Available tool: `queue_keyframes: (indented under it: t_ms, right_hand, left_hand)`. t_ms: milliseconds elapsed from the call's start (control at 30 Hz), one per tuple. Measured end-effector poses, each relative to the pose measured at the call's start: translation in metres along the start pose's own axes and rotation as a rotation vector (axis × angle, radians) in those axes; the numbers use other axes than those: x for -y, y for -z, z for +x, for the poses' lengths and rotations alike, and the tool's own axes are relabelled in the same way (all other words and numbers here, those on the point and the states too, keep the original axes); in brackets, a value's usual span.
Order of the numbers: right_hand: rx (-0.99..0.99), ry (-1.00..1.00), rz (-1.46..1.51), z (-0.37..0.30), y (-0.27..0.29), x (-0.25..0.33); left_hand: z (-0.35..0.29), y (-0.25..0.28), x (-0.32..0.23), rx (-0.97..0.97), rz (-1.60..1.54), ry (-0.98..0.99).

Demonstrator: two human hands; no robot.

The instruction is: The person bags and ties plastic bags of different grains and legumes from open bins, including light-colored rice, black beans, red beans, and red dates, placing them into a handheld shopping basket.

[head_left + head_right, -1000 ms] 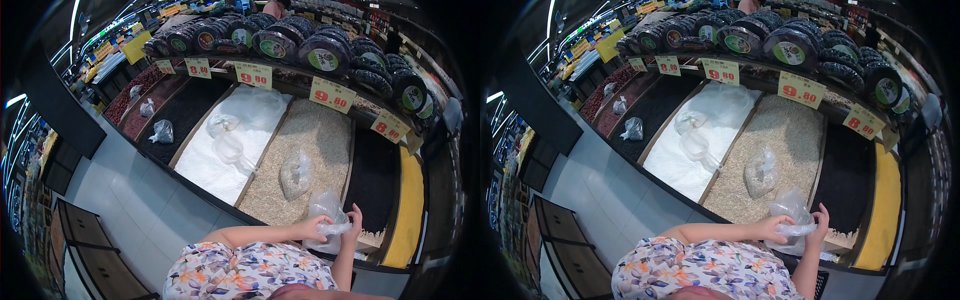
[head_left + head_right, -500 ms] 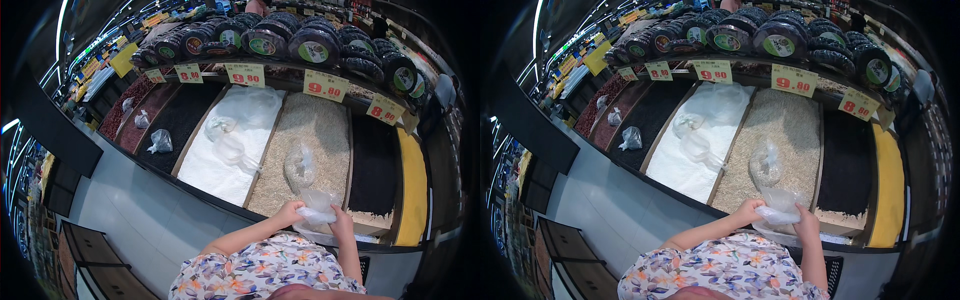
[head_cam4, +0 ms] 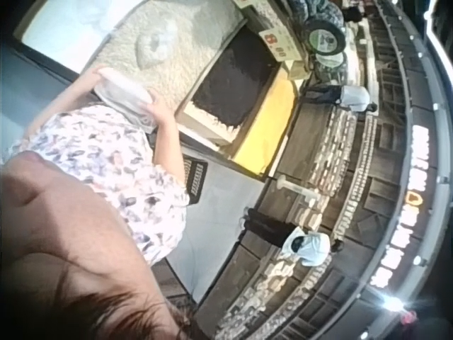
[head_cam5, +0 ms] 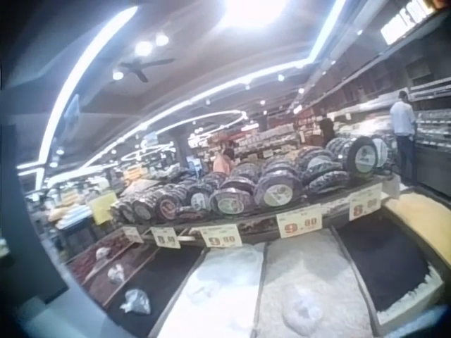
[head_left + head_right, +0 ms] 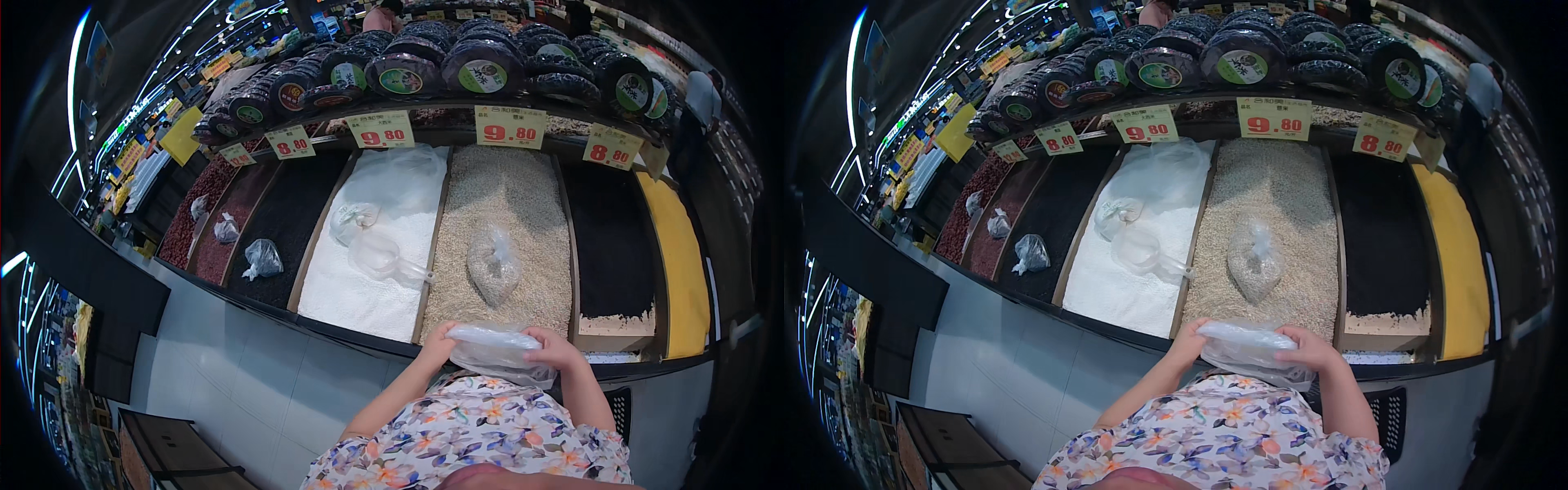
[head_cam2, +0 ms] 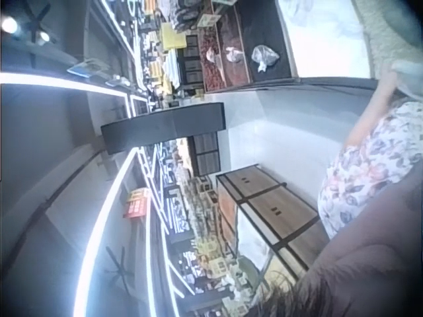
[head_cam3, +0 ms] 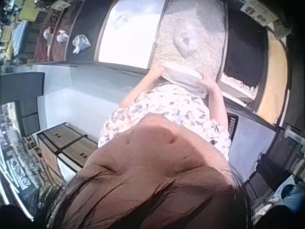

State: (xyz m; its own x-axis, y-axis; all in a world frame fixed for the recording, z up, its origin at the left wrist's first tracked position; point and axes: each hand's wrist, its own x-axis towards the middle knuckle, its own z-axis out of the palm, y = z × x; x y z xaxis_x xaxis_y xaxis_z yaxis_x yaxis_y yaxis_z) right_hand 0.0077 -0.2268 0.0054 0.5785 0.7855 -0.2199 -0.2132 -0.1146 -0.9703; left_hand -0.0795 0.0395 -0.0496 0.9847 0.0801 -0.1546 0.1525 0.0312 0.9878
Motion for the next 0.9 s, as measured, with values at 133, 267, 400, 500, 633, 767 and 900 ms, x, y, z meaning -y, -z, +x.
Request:
queue_keyframes:
  t_ms: [133, 267, 400, 500, 633, 767, 900]
  right_hand:
    - [-0.234, -0.209, -1.196, -0.001, -0.013, 0.009]
    - [-0.439, 0.101, -0.641, 0.0, 0.011, -0.023]
    - [-0.335, 0.244, -0.429, -0.011, 0.019, -0.014]
    - [-0.227, 0.118, -0.47, -0.017, -0.008, 0.023]
    - [-0.05, -0.04, -0.354, -0.007, -0.038, -0.002]
    - [-0.248, -0.231, -0.603, 0.003, -0.034, -0.024]
    - [-0.721, -0.054, -1.052, -0.001, 0.01, -0.024]
  left_hand:
    - [-0.011, 0.005, -0.036, 0.074, -0.629, 0.201]
    - [-0.019, 0.007, -0.03, 0.514, -0.703, 0.186]
    - [-0.02, 0.003, -0.032, 0.523, -0.186, 0.172]
    - [-0.02, -0.005, -0.027, 0.335, -0.208, 0.285]
    - [-0.014, -0.017, -0.041, 0.456, -0.198, 0.274]
    - [-0.015, -0.012, -0.047, 0.592, -0.178, 0.253]
    - [-0.016, -0.005, -0.069, 0.64, 0.048, 0.235]
